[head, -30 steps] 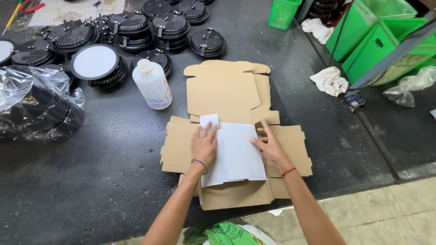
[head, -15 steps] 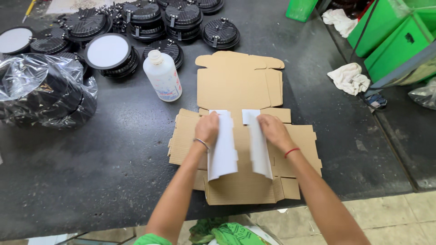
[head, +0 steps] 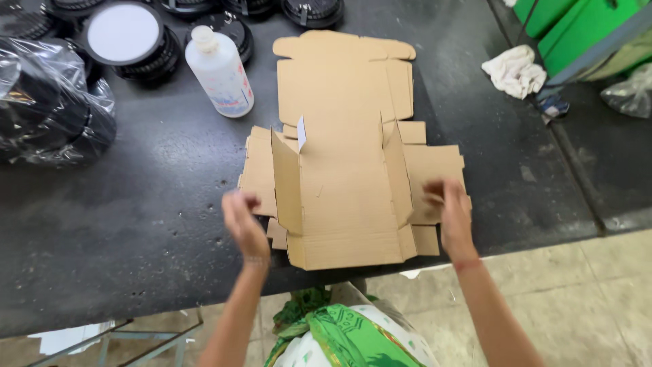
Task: The person folds flat cardboard sheets into small white boxes, inserts plastic-wrapped black circular items, and closes the boxes. The finished boxes are stacked on the table. The process is repeated multiple times.
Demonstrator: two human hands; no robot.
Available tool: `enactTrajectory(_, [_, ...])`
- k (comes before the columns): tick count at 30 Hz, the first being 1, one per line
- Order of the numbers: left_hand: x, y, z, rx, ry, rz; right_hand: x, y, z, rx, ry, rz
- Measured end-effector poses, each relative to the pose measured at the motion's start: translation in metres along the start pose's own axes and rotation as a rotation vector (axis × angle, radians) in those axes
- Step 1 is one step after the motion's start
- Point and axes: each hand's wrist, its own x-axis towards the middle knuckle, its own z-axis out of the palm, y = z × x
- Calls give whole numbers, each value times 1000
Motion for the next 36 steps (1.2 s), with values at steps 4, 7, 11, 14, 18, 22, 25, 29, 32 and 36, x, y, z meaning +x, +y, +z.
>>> enactTrajectory(4, [-89,39,-20,223,-296,128,-109,14,9,-159,6,-261])
enactTrajectory(7, [-113,50,-14,543,-840,307,-144,6,35,-698,-204,-546])
enactTrajectory(11, [-105,49,-9,653,-974,246,-146,-19,47,-854,-256,-315])
enactTrajectory(14, [-104,44,-16,661,-1011,360,-151,-29,54,-896,-250,-372])
enactTrajectory(18, [-114,41,-23,636,-970,452,-160,-31,63,-967,-226,-524])
enactTrajectory(22, [-120,47,-21,576,-869,380,-163,-28,83,-1121,-287,-566])
enactTrajectory(25, [-113,51,-19,555,-855,-60,-174,-21,101,-1303,-334,-705])
enactTrajectory(29, [-91,41,-6,569,-765,-43,-183,-8,108,-1436,-340,-710])
enactTrajectory(32, [-64,21,24,632,-915,397,-182,0,109,-1516,-404,-598])
enactTrajectory(36, [-42,-4,90,588,-1228,785,-182,4,109,-1607,-446,-502])
